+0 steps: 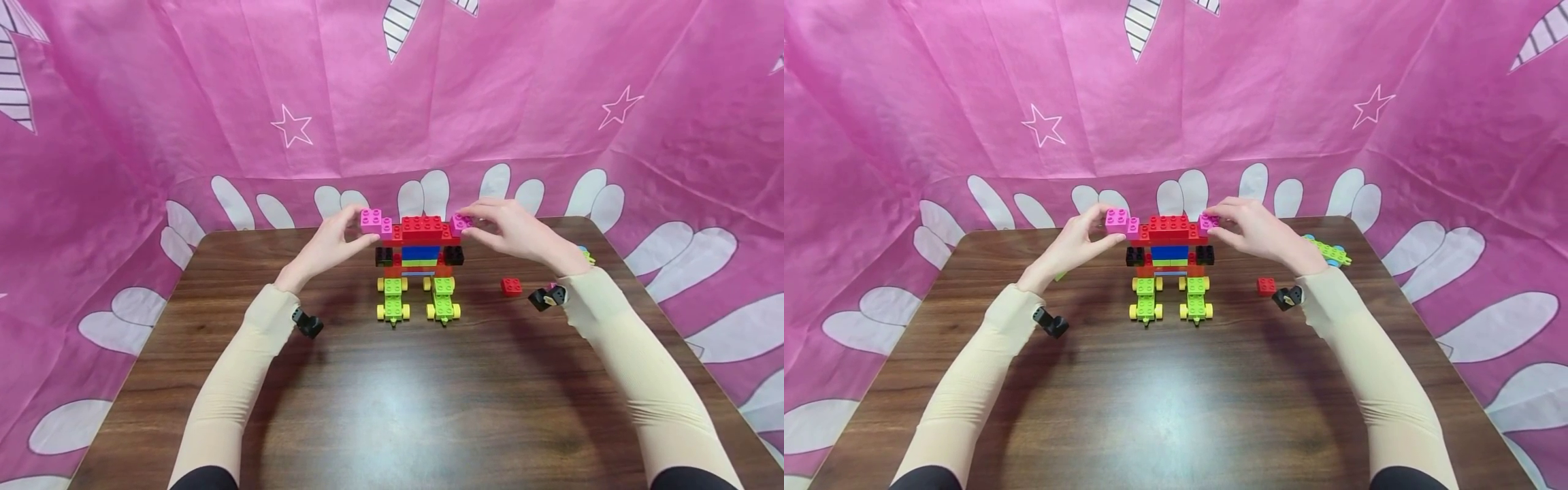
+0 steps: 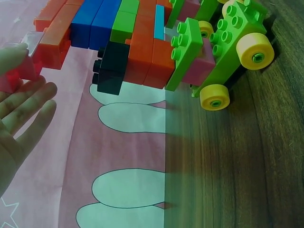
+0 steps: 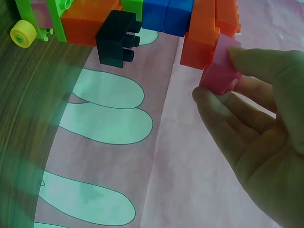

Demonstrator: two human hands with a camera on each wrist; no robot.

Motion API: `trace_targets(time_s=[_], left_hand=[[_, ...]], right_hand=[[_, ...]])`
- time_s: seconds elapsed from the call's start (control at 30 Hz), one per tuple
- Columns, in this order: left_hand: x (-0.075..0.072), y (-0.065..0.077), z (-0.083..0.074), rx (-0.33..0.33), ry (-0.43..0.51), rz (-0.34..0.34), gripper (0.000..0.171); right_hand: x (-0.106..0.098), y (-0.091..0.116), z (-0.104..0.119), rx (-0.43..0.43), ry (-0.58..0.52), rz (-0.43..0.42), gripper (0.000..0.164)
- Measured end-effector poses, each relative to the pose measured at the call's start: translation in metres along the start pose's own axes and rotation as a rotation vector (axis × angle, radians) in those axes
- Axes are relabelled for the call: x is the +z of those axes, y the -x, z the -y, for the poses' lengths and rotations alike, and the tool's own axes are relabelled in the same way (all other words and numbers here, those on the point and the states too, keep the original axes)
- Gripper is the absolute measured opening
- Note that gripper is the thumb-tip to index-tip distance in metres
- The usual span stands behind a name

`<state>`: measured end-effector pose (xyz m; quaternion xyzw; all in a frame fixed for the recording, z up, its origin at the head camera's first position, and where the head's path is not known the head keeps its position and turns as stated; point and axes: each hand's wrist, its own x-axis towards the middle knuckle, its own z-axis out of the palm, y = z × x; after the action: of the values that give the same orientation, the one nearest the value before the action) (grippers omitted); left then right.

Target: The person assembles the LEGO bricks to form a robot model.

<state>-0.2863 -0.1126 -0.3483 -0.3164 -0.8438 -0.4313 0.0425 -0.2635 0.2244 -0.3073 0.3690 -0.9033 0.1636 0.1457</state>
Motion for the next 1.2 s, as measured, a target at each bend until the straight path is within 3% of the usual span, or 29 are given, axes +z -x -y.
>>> trace_targets(time_s=[1.2], left_hand=[[-0.0014,-0.0006,-0.0011,0.002,-0.029,0.013,0.041]], right_hand=[[-0.0080,-0.0091,0.0055,-0.008,0.047,0.088,0.039]])
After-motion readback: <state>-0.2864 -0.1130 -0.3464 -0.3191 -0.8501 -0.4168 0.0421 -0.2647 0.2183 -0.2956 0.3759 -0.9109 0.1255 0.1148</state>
